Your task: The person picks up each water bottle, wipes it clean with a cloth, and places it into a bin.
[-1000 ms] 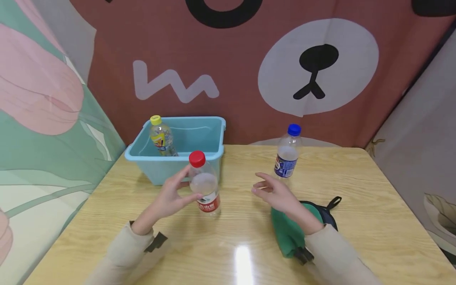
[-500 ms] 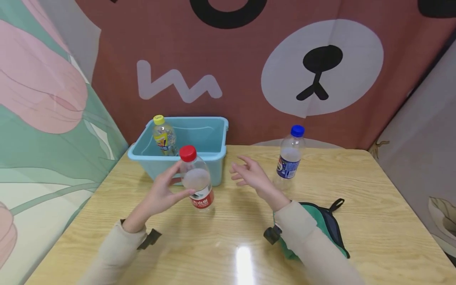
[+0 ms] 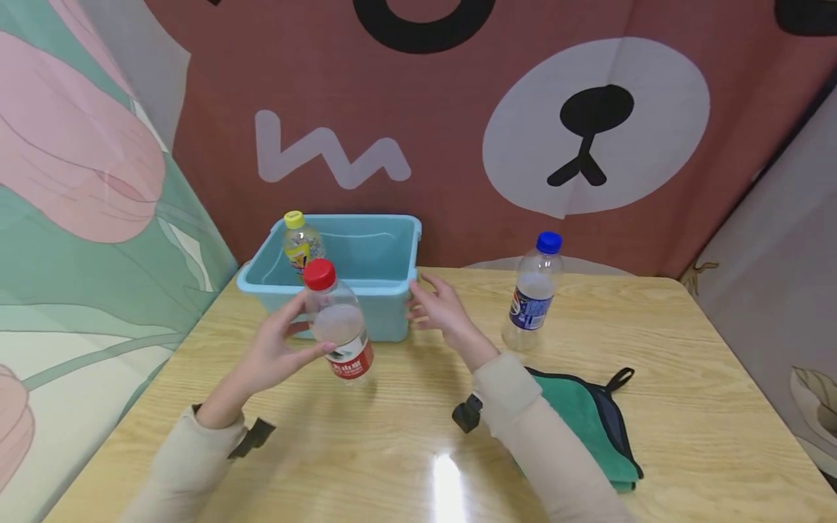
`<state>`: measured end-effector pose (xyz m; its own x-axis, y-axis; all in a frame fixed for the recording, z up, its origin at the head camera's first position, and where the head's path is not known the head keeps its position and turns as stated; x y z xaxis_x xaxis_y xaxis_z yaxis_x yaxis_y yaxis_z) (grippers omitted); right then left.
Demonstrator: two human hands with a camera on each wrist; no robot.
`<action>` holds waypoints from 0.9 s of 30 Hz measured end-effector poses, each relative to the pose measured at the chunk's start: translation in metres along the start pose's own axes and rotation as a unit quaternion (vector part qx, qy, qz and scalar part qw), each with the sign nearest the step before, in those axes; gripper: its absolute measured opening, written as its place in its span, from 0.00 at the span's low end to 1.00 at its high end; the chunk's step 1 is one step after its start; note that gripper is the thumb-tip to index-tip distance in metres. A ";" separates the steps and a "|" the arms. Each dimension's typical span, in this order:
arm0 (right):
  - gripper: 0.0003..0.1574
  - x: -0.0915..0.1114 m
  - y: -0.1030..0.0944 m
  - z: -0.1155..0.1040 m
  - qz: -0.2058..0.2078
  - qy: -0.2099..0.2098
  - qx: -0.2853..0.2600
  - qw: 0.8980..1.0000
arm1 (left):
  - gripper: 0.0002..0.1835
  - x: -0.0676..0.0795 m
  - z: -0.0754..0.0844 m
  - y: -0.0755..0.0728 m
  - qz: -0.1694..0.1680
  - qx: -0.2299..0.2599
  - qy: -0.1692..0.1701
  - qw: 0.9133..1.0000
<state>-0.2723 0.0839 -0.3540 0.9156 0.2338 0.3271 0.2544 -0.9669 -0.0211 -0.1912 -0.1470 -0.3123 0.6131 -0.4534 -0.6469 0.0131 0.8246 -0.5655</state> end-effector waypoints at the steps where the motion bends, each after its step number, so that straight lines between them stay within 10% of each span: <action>1: 0.38 -0.001 0.001 0.000 0.002 -0.001 -0.003 1.000 | 0.43 0.000 0.000 -0.002 0.002 -0.003 0.002 1.000; 27: 0.30 -0.008 0.009 -0.001 0.018 0.003 -0.022 1.000 | 0.38 -0.040 0.020 -0.079 0.060 -0.061 0.019 0.996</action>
<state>-0.2780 0.0728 -0.3555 0.9223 0.1980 0.3320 0.2068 -0.9783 0.0089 -0.2012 -0.1870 -0.2317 0.5740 -0.3683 -0.7314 -0.1564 0.8274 -0.5394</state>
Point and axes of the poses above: each hand's wrist, its own x-axis away from the middle knuckle, its own y-axis out of the palm, z = x × y, the point moved 3 cm from there along -x, towards the middle knuckle, and after that the axes turned 11 degrees about y, right-handed, at the moved point
